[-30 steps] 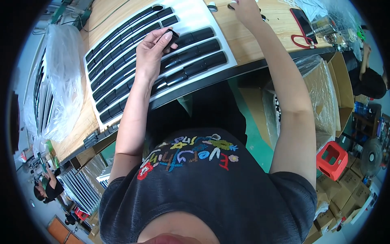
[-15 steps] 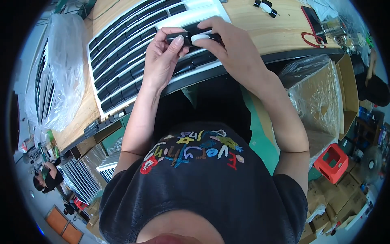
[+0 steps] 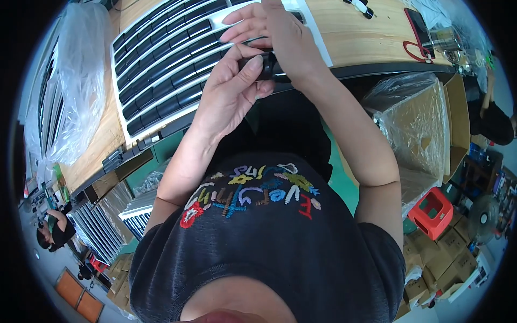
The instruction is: Assembling black plastic covers into white tray slots in a factory setting.
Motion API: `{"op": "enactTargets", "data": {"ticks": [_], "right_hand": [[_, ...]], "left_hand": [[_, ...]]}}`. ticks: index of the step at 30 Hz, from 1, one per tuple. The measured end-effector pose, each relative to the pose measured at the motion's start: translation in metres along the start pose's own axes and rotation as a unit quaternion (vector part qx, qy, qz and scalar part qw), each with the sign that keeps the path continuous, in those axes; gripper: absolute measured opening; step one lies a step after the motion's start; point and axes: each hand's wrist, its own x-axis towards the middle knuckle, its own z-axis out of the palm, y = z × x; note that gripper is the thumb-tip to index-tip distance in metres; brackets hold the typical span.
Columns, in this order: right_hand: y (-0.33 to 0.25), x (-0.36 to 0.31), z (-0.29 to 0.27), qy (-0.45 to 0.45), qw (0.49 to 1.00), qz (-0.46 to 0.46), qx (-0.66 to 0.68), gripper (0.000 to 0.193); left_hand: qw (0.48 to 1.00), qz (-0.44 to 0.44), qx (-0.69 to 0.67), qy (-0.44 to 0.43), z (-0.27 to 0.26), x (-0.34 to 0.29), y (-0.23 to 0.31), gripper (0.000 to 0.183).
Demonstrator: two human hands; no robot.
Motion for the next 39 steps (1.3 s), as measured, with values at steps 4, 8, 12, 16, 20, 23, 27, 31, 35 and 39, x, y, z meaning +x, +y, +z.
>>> {"op": "enactTargets", "data": {"ticks": [4, 8, 12, 16, 20, 23, 27, 31, 35, 39], "right_hand": [[-0.01, -0.006, 0.01, -0.031, 0.999, 0.029, 0.015, 0.089], [-0.015, -0.014, 0.015, 0.005, 1.0, -0.026, -0.003, 0.087], [-0.017, -0.021, 0.018, 0.003, 0.995, -0.08, -0.055, 0.085], [-0.012, -0.02, 0.022, 0.016, 0.997, -0.069, -0.027, 0.084], [0.009, -0.001, 0.012, -0.04, 0.981, -0.188, -0.021, 0.079], [0.009, -0.005, 0.009, -0.001, 0.972, -0.225, -0.066, 0.05], [-0.003, -0.033, -0.008, 0.047, 0.973, -0.086, -0.209, 0.027], [0.006, -0.049, -0.007, 0.02, 0.995, -0.024, -0.099, 0.027], [0.013, -0.053, 0.009, 0.059, 0.99, -0.054, -0.119, 0.027], [0.007, -0.061, 0.019, 0.095, 0.987, -0.08, -0.103, 0.025]], "left_hand": [[0.997, -0.052, -0.055, -0.027, 0.001, -0.009, -0.001, 0.013], [0.991, -0.065, -0.112, -0.027, 0.006, -0.016, 0.002, 0.014], [0.99, -0.075, -0.112, 0.034, 0.018, -0.023, 0.003, 0.015], [0.992, -0.024, -0.109, 0.054, 0.026, -0.032, -0.006, 0.014], [0.99, 0.005, -0.13, 0.062, 0.016, -0.03, -0.016, 0.014], [0.996, 0.006, -0.072, 0.06, 0.011, -0.018, -0.008, 0.013], [0.991, 0.048, 0.055, 0.112, -0.003, -0.012, 0.016, 0.013], [0.987, 0.098, 0.105, 0.065, -0.019, -0.01, 0.009, 0.016], [0.989, 0.11, 0.018, 0.1, -0.007, -0.012, 0.003, 0.014], [0.978, 0.173, 0.042, 0.107, -0.004, -0.012, -0.001, 0.014]]}}
